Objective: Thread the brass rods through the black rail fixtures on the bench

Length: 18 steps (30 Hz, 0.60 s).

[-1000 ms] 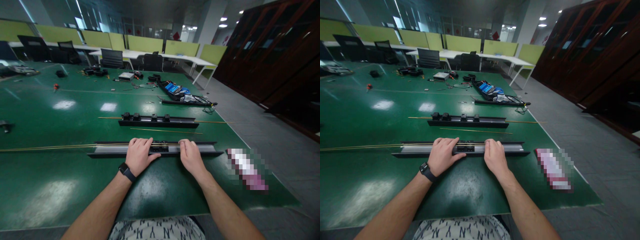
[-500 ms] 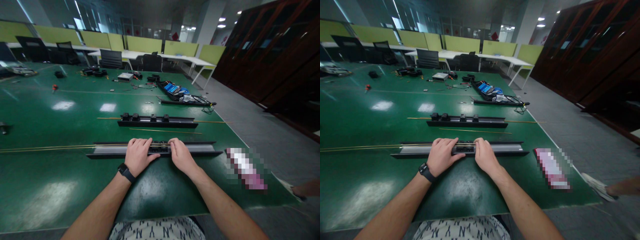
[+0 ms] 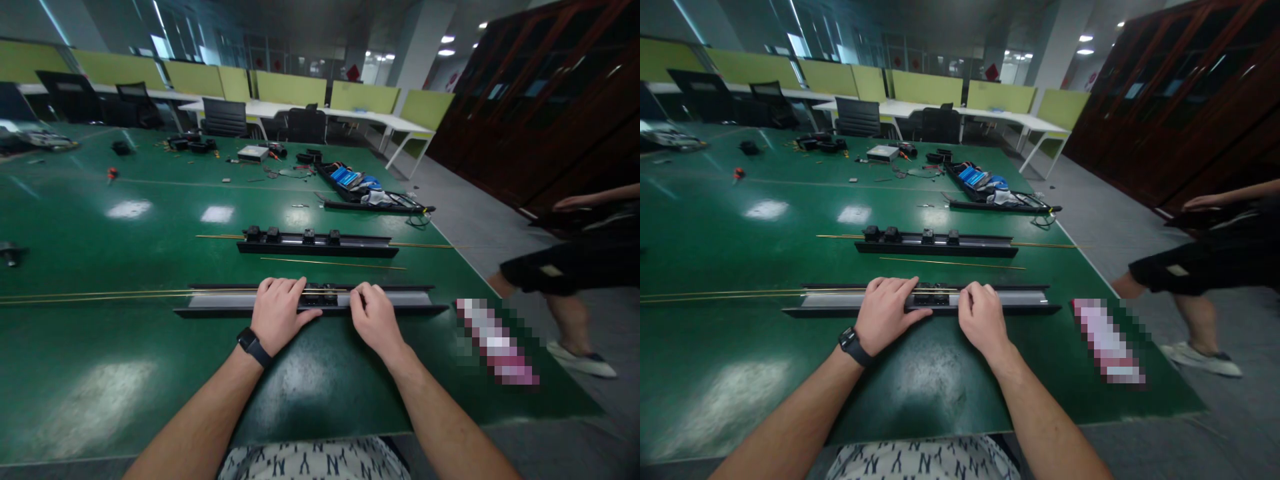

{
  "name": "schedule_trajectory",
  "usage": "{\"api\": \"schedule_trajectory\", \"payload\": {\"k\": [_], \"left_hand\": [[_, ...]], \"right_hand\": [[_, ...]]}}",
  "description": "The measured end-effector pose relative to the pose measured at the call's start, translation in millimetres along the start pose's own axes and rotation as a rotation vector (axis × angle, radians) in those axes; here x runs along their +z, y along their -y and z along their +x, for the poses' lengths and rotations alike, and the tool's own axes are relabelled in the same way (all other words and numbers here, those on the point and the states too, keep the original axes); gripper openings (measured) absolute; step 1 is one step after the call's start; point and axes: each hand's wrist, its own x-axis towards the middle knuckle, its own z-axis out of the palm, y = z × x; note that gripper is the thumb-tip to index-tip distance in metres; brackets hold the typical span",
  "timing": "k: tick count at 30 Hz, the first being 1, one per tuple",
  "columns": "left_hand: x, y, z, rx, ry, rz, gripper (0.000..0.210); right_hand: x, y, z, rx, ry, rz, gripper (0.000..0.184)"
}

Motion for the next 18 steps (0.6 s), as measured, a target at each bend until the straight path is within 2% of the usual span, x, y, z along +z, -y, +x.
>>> {"api": "schedule_trajectory", "payload": {"k": [8,14,18], "left_hand": [[-2.1,-1.0,0.6,-0.002,0.012,0.009,0.062],[-1.6,-1.1,0.9,-0.007,0.012,0.010,0.060],[-1.5,-0.6,0.8,-0.001,0.007,0.009,0.062]], "right_hand": [[4.1,5.8,-0.3,-0.115,0.068,0.061,0.027],[4.3,7.5,-1.2,-0.028,-0.036,0.089,0.025],[7.5,8.0,-1.6,-0.036,-0.029,0.071,0.025]]}}
